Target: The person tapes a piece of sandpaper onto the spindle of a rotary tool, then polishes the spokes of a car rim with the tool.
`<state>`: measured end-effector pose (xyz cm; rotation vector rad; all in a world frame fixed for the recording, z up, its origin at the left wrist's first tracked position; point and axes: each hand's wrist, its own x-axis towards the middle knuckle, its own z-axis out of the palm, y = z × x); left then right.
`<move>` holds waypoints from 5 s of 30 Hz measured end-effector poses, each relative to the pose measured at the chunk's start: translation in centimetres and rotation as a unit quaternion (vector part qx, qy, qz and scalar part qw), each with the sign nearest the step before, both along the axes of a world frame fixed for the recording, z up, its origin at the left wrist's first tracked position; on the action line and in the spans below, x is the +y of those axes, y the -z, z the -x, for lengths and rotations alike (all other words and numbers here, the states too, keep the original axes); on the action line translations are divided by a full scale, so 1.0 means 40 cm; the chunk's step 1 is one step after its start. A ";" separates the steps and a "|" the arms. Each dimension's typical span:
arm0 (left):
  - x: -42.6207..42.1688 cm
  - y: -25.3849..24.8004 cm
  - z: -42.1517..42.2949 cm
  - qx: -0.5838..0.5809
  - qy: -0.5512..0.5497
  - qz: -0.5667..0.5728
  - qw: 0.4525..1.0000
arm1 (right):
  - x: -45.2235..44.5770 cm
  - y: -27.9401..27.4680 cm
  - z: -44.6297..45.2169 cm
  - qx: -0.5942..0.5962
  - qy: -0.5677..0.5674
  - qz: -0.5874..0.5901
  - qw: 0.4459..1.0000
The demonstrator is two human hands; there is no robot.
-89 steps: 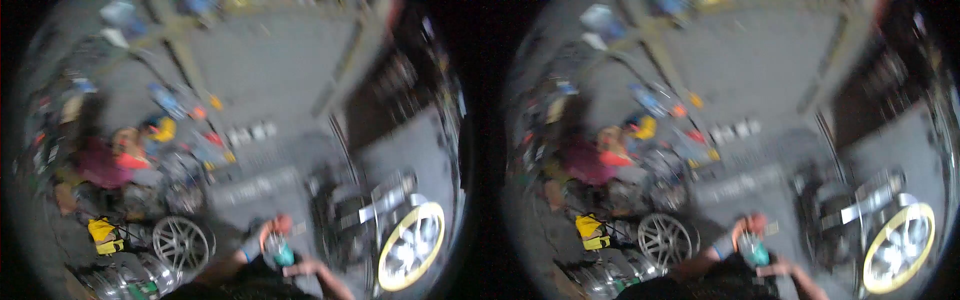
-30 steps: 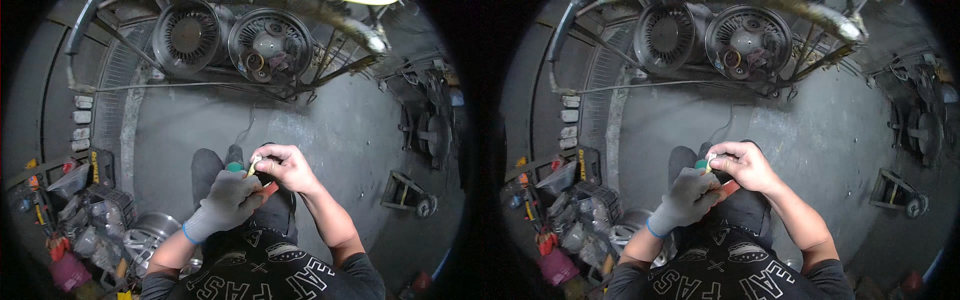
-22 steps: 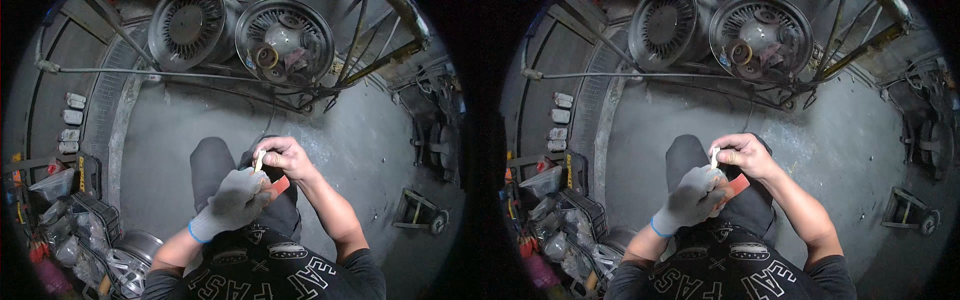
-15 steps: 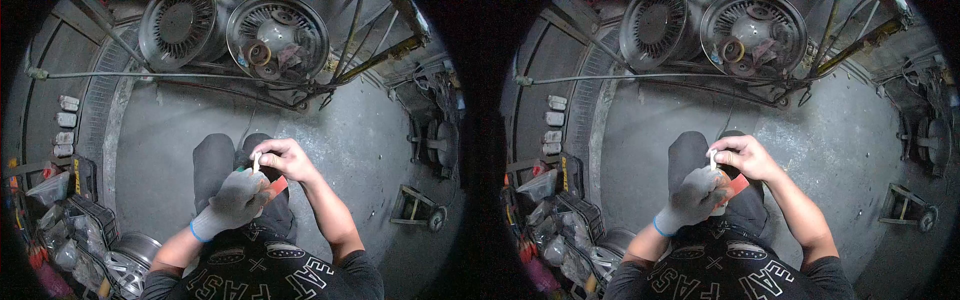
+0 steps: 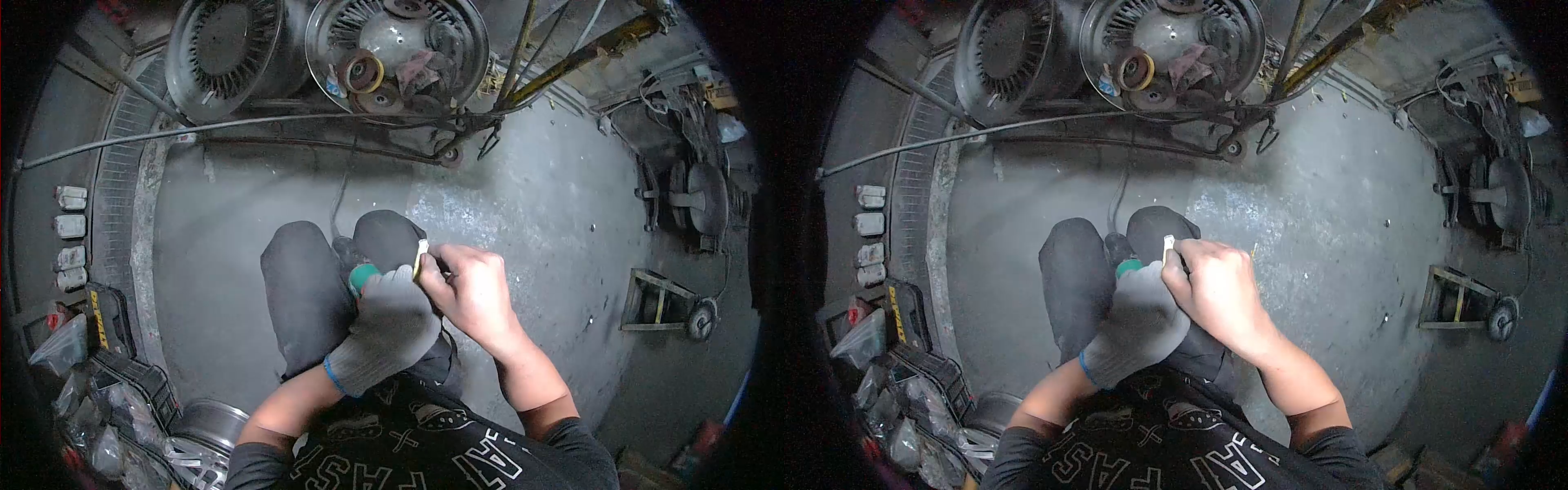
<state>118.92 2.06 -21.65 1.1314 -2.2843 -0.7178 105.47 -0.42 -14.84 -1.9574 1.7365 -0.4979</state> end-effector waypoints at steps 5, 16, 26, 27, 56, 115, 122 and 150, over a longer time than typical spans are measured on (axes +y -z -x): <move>0.016 0.031 0.027 0.025 -0.024 0.001 0.999 | 0.025 0.028 0.010 -0.002 0.019 0.045 0.999; 0.019 0.045 0.047 -0.014 -0.010 0.069 0.997 | 0.043 0.073 0.035 -0.095 0.121 0.003 0.988; 0.023 0.109 0.058 0.007 0.002 0.077 0.997 | 0.055 0.117 0.017 -0.014 0.148 0.068 0.987; 0.021 0.104 0.055 -0.001 0.007 0.078 0.997 | 0.055 0.123 0.020 -0.013 0.148 0.067 0.987; 0.033 0.107 0.041 -0.059 -0.020 0.036 0.997 | 0.068 0.162 0.012 -0.144 0.249 -0.054 0.956; 0.041 0.125 -0.001 -0.071 -0.024 0.014 0.997 | 0.096 0.179 -0.045 -0.198 0.284 -0.037 0.937; 0.049 0.133 0.004 -0.041 -0.047 0.024 0.998 | 0.117 0.174 -0.050 -0.224 0.286 -0.042 0.931; 0.040 0.119 0.008 -0.059 -0.037 -0.003 0.998 | 0.088 0.191 -0.030 -0.138 0.234 0.007 0.962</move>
